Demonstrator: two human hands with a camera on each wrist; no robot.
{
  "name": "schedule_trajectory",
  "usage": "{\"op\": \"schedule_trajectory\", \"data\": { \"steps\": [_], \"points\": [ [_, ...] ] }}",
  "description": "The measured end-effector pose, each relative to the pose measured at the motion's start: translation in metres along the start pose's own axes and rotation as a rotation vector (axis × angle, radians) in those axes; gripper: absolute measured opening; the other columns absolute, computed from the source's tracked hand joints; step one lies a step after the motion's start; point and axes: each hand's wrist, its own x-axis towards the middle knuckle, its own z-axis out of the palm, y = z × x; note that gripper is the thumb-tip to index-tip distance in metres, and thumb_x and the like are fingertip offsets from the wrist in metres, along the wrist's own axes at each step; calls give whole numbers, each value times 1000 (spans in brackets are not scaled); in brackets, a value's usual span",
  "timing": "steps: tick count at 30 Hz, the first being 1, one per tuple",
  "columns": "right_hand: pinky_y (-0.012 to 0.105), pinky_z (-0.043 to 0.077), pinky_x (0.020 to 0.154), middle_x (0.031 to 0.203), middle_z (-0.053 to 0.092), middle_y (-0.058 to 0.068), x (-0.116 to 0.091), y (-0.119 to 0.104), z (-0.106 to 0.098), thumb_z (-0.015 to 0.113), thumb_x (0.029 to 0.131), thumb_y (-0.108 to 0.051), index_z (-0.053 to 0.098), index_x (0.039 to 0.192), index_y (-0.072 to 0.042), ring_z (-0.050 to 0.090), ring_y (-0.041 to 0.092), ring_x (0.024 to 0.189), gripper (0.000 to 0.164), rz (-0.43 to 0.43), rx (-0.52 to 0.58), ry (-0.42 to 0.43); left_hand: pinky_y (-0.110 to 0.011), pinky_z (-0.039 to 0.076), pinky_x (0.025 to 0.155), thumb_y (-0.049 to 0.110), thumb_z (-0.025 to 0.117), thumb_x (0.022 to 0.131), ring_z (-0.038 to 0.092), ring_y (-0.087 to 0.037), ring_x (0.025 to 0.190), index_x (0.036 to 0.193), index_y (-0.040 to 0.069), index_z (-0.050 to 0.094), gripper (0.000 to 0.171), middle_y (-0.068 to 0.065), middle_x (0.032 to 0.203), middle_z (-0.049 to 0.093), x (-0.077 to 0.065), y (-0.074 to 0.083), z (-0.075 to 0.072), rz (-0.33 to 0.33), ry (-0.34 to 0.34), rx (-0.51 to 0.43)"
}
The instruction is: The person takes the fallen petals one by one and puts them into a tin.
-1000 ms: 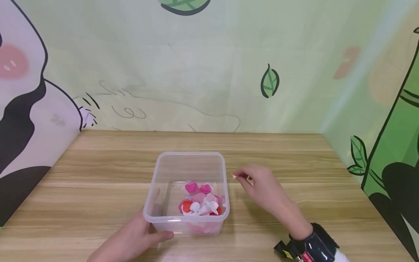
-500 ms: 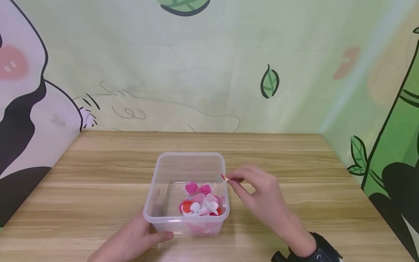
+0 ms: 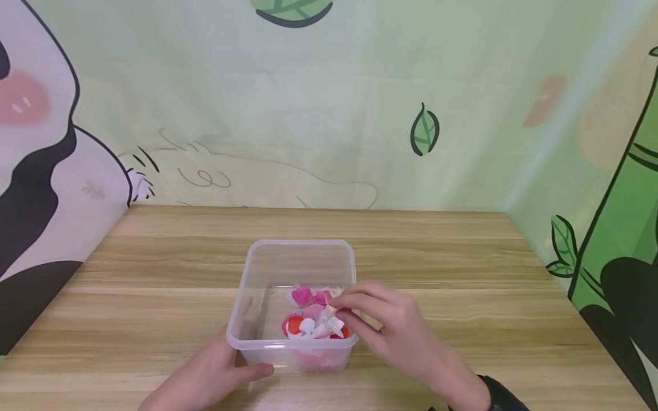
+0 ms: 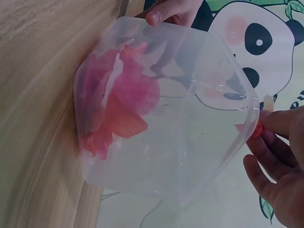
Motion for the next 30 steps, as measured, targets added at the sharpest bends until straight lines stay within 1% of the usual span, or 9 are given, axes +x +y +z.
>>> {"op": "schedule_trajectory", "data": {
  "steps": [5, 8, 12, 16, 19, 21, 24, 26, 30],
  "points": [
    [24, 55, 85, 104, 72, 4, -1, 0, 1, 79, 89, 0, 75, 109, -3, 69, 17, 96, 21, 15, -13, -54, -38, 48, 102, 37, 85, 86, 58, -22, 112, 164, 17, 9, 110, -13, 134, 59, 0, -1, -1, 38, 3, 14],
    [24, 55, 87, 106, 72, 3, -3, -1, 1, 78, 91, -4, 75, 110, -4, 68, 17, 99, 20, 32, -27, -76, -37, 46, 104, 37, 85, 85, 56, -23, 117, 163, 18, 9, 111, -15, 140, 55, 0, -2, 0, 17, -1, 1],
    [27, 54, 90, 106, 72, 1, -3, 0, 1, 76, 94, -10, 75, 109, -5, 67, 17, 100, 16, 32, -48, -71, -36, 46, 103, 35, 86, 85, 57, -24, 116, 164, 17, 7, 113, -17, 141, 54, 1, -3, 0, 12, -6, -17],
    [29, 54, 91, 105, 72, 1, -3, 2, 0, 72, 99, -18, 75, 108, -7, 68, 18, 100, 14, 41, -65, -48, -33, 49, 98, 32, 86, 85, 59, -22, 108, 163, 12, 6, 114, -17, 133, 59, 2, -4, -1, 43, -8, -24],
    [27, 52, 93, 106, 71, 1, -5, 3, -4, 69, 101, -24, 74, 109, -8, 68, 18, 101, 18, 97, -67, -32, -37, 48, 101, 34, 86, 86, 59, -23, 113, 164, 10, 6, 114, -17, 137, 58, 3, -3, -1, 35, -5, -10],
    [25, 51, 93, 108, 71, 1, -9, 6, -8, 69, 101, -24, 73, 109, -8, 68, 18, 101, 19, 148, -69, -21, -41, 45, 105, 35, 85, 86, 57, -24, 118, 164, 10, 6, 114, -17, 140, 56, 3, -3, -1, 25, -5, -1],
    [23, 50, 94, 108, 71, 1, -16, 12, -16, 72, 98, -19, 73, 110, -8, 68, 18, 101, 16, 216, -89, -3, -47, 40, 109, 34, 84, 87, 52, -27, 128, 165, 11, 7, 112, -19, 151, 47, 3, -2, -1, 10, -16, -9],
    [22, 51, 90, 107, 72, 0, -23, 16, -22, 76, 94, -11, 74, 109, -9, 68, 18, 97, 16, 253, -107, 10, -46, 40, 110, 33, 85, 87, 52, -27, 129, 164, 11, 12, 108, -17, 150, 48, 3, -2, -1, 9, -23, -14],
    [25, 53, 81, 104, 72, -3, -38, 26, -33, 79, 88, -2, 74, 107, -12, 67, 16, 93, 22, 331, -154, 15, -36, 42, 108, 34, 85, 86, 53, -26, 128, 160, 8, 22, 101, -14, 148, 50, 0, -4, -3, 2, -39, -45]
  ]
}}
